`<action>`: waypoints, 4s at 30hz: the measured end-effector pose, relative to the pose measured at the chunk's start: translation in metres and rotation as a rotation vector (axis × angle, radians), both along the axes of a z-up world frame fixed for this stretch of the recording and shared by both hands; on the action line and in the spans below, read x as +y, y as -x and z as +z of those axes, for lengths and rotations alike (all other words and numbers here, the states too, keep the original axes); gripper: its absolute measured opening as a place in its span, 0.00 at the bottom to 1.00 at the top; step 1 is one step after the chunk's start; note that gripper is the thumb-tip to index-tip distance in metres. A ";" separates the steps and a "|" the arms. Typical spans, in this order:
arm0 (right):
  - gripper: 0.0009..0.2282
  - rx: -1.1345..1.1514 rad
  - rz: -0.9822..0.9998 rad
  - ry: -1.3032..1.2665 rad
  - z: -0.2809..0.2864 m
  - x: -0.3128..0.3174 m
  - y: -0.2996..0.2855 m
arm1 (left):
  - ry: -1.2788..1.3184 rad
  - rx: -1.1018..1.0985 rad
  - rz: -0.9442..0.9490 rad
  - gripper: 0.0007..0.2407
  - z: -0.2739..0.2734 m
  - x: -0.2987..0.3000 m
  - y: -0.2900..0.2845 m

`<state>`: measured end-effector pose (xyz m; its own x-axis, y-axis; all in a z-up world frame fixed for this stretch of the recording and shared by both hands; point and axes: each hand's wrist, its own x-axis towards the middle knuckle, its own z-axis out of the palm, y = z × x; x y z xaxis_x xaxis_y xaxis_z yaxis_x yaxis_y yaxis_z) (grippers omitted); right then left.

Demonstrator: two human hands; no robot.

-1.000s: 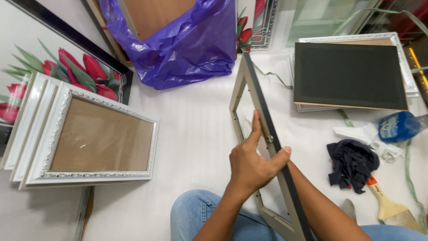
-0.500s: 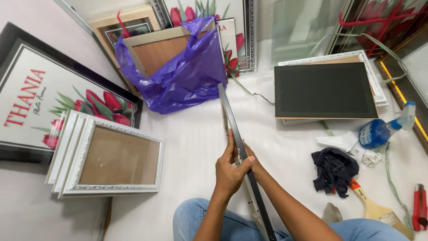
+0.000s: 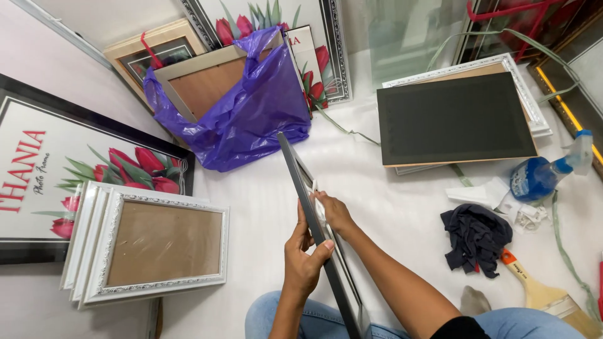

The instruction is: Cleaning glass and assembling a picture frame with backing and securing tabs

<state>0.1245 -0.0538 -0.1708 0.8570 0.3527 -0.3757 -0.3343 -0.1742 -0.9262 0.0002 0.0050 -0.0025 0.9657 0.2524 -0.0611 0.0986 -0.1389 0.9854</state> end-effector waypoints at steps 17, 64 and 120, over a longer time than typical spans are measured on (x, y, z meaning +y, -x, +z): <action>0.25 -0.121 -0.026 -0.411 0.103 -0.010 0.033 | 0.215 -0.133 0.100 0.32 -0.037 0.021 0.013; 0.33 0.234 0.202 -0.083 0.038 -0.122 0.201 | 0.117 -0.112 0.030 0.38 -0.057 0.024 0.016; 0.45 0.127 0.229 0.003 0.095 -0.055 0.112 | 0.233 -0.130 0.017 0.41 -0.041 0.025 0.015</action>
